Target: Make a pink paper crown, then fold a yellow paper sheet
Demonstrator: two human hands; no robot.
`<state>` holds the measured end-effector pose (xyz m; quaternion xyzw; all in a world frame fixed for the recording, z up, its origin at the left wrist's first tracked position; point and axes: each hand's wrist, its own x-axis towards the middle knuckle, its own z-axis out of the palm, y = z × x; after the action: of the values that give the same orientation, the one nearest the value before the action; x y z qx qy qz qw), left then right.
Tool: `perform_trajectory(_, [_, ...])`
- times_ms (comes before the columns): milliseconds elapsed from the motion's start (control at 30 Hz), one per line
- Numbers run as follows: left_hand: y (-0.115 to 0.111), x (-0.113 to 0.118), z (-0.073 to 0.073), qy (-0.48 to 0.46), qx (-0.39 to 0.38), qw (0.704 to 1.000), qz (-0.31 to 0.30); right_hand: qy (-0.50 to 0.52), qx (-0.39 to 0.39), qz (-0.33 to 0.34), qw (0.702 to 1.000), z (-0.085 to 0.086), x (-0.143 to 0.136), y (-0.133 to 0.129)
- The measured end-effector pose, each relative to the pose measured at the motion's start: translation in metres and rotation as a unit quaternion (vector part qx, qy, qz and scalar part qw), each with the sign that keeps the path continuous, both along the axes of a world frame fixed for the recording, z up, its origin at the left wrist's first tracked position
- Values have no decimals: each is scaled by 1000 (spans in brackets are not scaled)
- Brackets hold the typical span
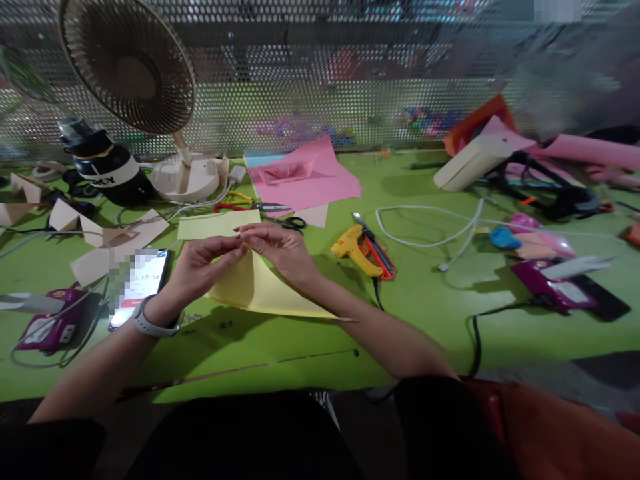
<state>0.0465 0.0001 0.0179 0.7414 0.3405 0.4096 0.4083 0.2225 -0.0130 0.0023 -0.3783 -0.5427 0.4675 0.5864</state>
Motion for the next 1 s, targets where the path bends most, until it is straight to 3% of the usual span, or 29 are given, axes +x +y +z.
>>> perform_trajectory(233, [-2,1,-2,-5,36,999,29,70,-127,49,988,-3,-9,-9])
perform_trajectory(633, [-10,3,0,61,121,988,75,72,-126,56,988,-13,-16,-14])
perform_trajectory(867, [-12,4,-5,91,235,963,92,94,-120,47,987,-15,-18,-14])
perform_trajectory(1000, [-13,5,-7,88,259,958,92,121,-97,51,987,-18,-19,-13])
